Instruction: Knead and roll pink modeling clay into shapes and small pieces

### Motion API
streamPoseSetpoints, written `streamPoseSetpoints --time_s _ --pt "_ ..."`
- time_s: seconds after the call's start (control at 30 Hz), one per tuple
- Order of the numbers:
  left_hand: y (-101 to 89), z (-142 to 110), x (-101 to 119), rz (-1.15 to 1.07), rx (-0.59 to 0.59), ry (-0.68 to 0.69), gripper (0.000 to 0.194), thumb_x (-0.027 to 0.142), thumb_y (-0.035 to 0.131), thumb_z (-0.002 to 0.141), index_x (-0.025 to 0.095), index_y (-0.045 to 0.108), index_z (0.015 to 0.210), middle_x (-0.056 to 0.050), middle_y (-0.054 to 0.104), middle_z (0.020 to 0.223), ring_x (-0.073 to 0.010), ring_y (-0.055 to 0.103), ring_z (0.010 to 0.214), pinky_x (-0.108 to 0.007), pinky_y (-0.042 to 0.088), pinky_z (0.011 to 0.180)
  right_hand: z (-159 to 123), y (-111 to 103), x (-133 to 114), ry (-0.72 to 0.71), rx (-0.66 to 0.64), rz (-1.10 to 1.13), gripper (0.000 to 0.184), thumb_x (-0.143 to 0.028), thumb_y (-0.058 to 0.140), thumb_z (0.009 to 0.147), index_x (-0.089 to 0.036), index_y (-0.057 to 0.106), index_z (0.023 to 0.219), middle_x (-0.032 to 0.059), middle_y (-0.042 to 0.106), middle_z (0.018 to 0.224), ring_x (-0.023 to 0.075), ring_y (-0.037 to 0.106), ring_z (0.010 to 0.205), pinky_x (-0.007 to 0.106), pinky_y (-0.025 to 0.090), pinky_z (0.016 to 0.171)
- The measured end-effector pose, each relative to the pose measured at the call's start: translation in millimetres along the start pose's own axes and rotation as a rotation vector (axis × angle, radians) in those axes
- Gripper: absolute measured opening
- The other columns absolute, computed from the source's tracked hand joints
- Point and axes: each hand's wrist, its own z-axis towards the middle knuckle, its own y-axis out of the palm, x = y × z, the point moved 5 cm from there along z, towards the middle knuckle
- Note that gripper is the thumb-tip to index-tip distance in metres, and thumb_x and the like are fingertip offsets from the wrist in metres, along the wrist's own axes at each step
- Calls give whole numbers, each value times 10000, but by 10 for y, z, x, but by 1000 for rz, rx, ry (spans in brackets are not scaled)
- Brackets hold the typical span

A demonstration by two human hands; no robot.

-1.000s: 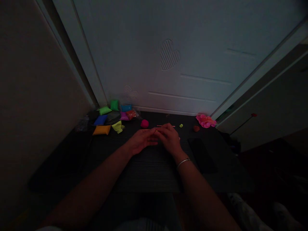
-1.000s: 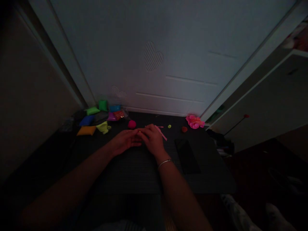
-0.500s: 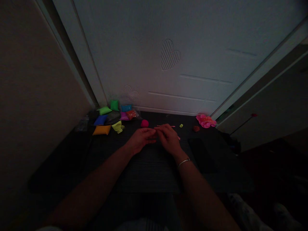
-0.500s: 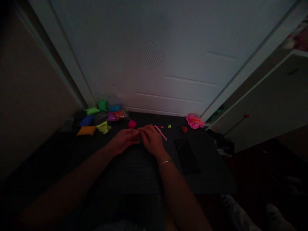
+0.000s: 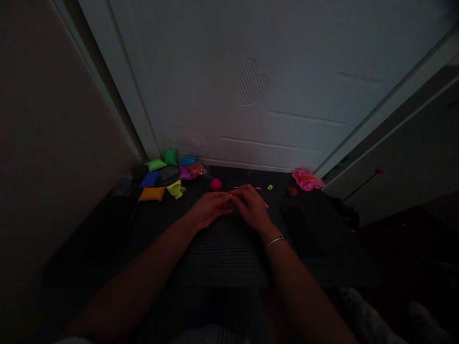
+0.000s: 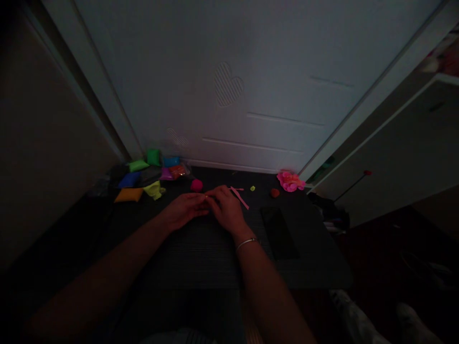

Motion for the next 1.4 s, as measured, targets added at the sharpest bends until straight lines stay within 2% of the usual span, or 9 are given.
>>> streamPoseSetpoints --time_s 0.1,0.17,0.27,0.37,0.5,0.7,0.9,1.17,1.4 --pt "-57 29 19 117 92 51 191 256 612 736 142 642 885 -76 660 878 -133 598 747 -281 478 693 16 -122 139 83 115 15 143 -269 510 819 -220 628 882 32 595 849 150 565 798 289 457 712" --pt "-119 49 60 318 210 135 225 253 609 728 163 640 932 -70 660 887 -158 599 771 -307 479 714 17 -198 266 148 172 -21 169 -271 502 818 -213 633 908 37 600 854 147 564 761 282 454 680" --pt "-138 63 142 749 319 316 208 216 579 733 194 660 923 -56 660 922 -201 584 882 -351 433 838 16 -184 412 216 58 -147 190 -256 510 808 -204 649 927 43 610 838 151 567 735 281 445 671" --pt "-87 71 163 1074 300 468 231 180 523 758 200 662 942 -58 643 1001 -215 555 966 -353 377 914 2 -104 479 263 -81 -254 194 -241 519 806 -217 654 943 42 626 853 163 580 766 289 441 693" --pt "-81 107 112 1329 266 501 288 153 474 777 158 633 1017 -95 624 1043 -232 538 986 -369 372 910 -1 -22 482 263 -161 -307 190 -229 512 817 -240 657 940 37 635 960 174 579 897 301 425 794" --pt "-76 134 48 1453 222 573 298 150 470 779 183 635 1024 -93 612 1066 -239 512 1014 -390 351 931 0 23 495 261 -214 -386 193 -255 504 827 -262 664 936 41 632 943 180 576 920 300 421 814" --pt "-19 102 23 1510 203 575 319 158 460 788 205 620 1060 -90 578 1120 -243 477 1059 -394 341 945 -7 43 499 266 -227 -392 208 -251 494 831 -252 663 953 51 631 939 186 569 939 301 419 818" --pt "38 71 24 1691 229 628 331 195 428 821 207 586 1112 -100 540 1179 -252 448 1075 -402 347 928 -8 49 492 250 -244 -389 262 -219 466 836 -264 627 1037 45 615 1023 180 555 976 295 413 837" --pt "87 74 21 1722 233 606 356 197 412 827 210 547 1156 -124 512 1214 -274 431 1089 -434 350 903 -21 -49 467 272 -181 -417 271 -160 471 798 -258 662 963 41 608 921 166 580 825 275 440 742"
